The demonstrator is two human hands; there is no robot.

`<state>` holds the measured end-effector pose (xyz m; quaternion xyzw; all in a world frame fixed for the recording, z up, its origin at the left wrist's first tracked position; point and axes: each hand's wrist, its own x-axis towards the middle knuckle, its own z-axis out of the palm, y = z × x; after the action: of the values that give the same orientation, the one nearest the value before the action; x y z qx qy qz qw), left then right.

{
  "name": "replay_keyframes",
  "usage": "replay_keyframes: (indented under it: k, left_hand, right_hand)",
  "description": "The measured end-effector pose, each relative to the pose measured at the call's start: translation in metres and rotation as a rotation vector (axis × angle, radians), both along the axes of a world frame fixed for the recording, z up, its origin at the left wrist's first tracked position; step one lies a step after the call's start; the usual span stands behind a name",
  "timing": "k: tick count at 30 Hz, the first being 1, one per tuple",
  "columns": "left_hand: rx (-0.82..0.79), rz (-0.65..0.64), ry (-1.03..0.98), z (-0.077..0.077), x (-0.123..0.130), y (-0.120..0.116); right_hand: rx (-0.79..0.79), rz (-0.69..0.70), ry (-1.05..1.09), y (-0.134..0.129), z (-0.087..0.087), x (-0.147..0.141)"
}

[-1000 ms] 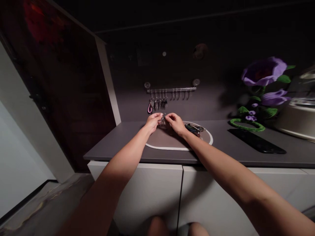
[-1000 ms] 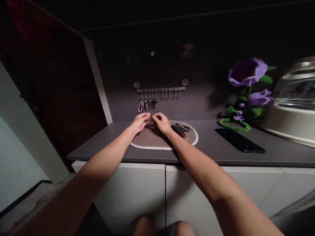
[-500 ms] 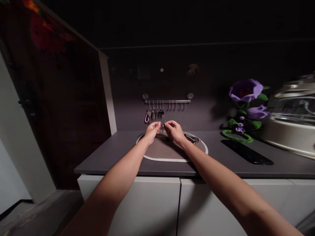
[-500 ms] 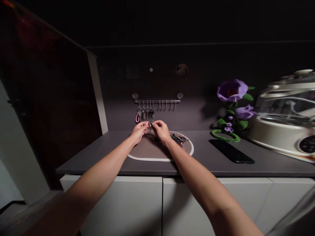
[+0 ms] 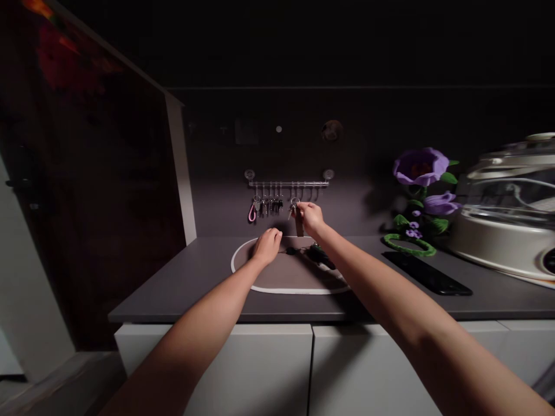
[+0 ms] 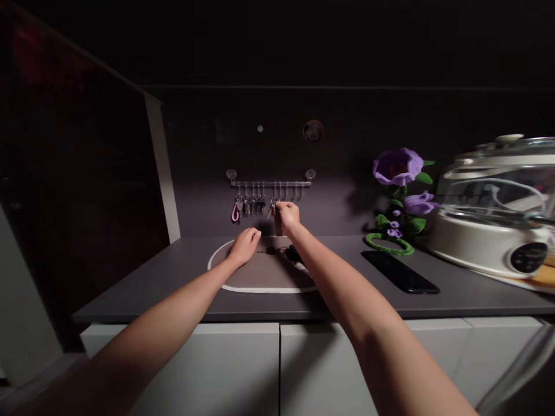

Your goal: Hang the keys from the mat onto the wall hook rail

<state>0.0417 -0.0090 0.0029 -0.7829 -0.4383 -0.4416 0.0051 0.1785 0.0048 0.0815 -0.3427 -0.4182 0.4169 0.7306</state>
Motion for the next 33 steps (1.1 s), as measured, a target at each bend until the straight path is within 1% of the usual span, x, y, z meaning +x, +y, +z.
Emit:
replay_keyframes:
  k: [3,6,13,16,21,25,30,33]
  left_hand:
    - [0.015,0.004,0.088,-0.002,0.002,0.000]
    - [0.019,0.007,0.133,-0.003,0.004,0.000]
    - [0.000,0.032,0.149,-0.002,0.005,-0.002]
    - [-0.009,0.027,0.141,-0.003,0.005,-0.001]
    - [-0.017,0.020,0.120,-0.004,0.005,0.001]
    - [-0.013,0.024,0.118,-0.006,0.004,0.004]
    - [-0.022,0.033,0.113,-0.006,0.004,0.003]
    - [-0.029,0.033,0.114,-0.005,0.004,0.003]
  right_hand:
    - [-0.021,0.015,0.049,0.007,0.010,0.001]
    - [-0.025,0.019,0.100,0.013,0.017,-0.001]
    - [-0.075,-0.013,0.195,0.027,0.030,-0.007]
    - [-0.099,-0.023,0.196,0.034,0.033,-0.008]
    - [-0.125,-0.042,0.167,0.039,0.031,-0.009]
    - [-0.136,-0.047,0.179,0.038,0.026,-0.012]
    - [-0.131,-0.019,0.181,0.037,0.020,-0.013]
    - [-0.133,-0.036,0.158,0.040,0.017,-0.012]
